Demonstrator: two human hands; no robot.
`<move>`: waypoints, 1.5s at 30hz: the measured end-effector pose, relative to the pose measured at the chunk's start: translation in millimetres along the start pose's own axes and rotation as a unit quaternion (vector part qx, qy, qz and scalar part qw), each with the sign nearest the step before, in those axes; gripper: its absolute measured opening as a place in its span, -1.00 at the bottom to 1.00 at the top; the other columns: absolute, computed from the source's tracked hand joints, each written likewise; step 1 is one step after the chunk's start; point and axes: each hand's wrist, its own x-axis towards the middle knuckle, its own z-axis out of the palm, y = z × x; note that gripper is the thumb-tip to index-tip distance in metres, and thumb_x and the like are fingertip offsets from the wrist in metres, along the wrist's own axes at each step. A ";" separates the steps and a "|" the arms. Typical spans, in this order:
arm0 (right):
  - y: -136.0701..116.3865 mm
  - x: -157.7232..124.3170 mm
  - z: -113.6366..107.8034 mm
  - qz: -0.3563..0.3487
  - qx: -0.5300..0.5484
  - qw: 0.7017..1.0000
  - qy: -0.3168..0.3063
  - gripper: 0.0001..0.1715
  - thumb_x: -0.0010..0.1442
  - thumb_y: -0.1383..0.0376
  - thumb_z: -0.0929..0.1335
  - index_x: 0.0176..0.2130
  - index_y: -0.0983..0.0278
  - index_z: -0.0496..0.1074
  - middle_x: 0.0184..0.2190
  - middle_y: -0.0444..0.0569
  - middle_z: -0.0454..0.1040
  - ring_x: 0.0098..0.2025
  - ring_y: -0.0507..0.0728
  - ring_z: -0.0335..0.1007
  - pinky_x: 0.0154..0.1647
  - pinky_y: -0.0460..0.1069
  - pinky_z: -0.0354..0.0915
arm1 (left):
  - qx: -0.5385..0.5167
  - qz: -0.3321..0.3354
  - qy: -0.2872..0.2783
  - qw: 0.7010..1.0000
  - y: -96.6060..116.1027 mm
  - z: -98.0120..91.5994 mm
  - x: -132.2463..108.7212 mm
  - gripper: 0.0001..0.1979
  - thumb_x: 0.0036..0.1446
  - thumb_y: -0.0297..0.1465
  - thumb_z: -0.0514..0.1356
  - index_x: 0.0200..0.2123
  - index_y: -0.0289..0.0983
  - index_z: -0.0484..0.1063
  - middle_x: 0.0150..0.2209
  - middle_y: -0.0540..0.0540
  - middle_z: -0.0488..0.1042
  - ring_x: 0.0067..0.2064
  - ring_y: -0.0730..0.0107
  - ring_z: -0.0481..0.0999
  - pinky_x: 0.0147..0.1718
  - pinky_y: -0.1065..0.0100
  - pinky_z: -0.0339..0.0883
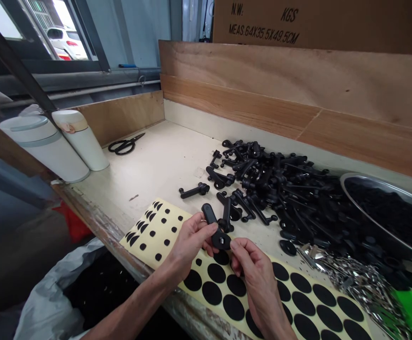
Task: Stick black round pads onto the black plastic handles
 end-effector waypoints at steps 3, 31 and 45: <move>0.8 -0.2 -0.4 -0.002 -0.008 1.000 0.002 -0.59 0.13 -0.02 0.38 -0.45 0.27 0.38 -0.63 -0.21 0.18 -0.56 -0.03 -0.03 -0.58 -0.12 -0.05 | 0.002 -0.001 0.000 1.000 -1.0 -0.4 0.1 -0.77 0.13 -0.24 0.20 -0.28 -0.31 0.35 -0.44 -0.05 0.48 -0.54 0.48 0.45 -0.61 0.52 0.25; -3.9 -1.7 3.5 -0.116 -0.122 0.984 0.066 -0.68 0.17 0.06 0.34 -0.46 0.24 0.35 -0.59 -0.19 0.22 -0.54 0.01 0.05 -0.55 -0.09 0.07 | -0.004 -0.002 -0.014 1.000 7.3 1.7 -3.3 -0.77 0.02 -0.36 0.30 -0.24 -0.30 0.40 -0.31 -0.10 0.51 -0.40 0.42 0.46 -0.52 0.48 0.28; 6.7 -6.6 5.6 -0.354 -0.567 0.722 0.178 -0.76 0.34 0.36 0.15 -0.26 0.25 0.36 -0.39 -0.02 0.38 -0.48 0.08 0.31 -0.55 -0.03 0.10 | 0.047 0.017 0.010 0.999 6.2 9.2 -3.5 -0.74 -0.07 -0.48 0.31 -0.25 -0.32 0.39 -0.37 -0.04 0.49 -0.40 0.47 0.41 -0.52 0.51 0.24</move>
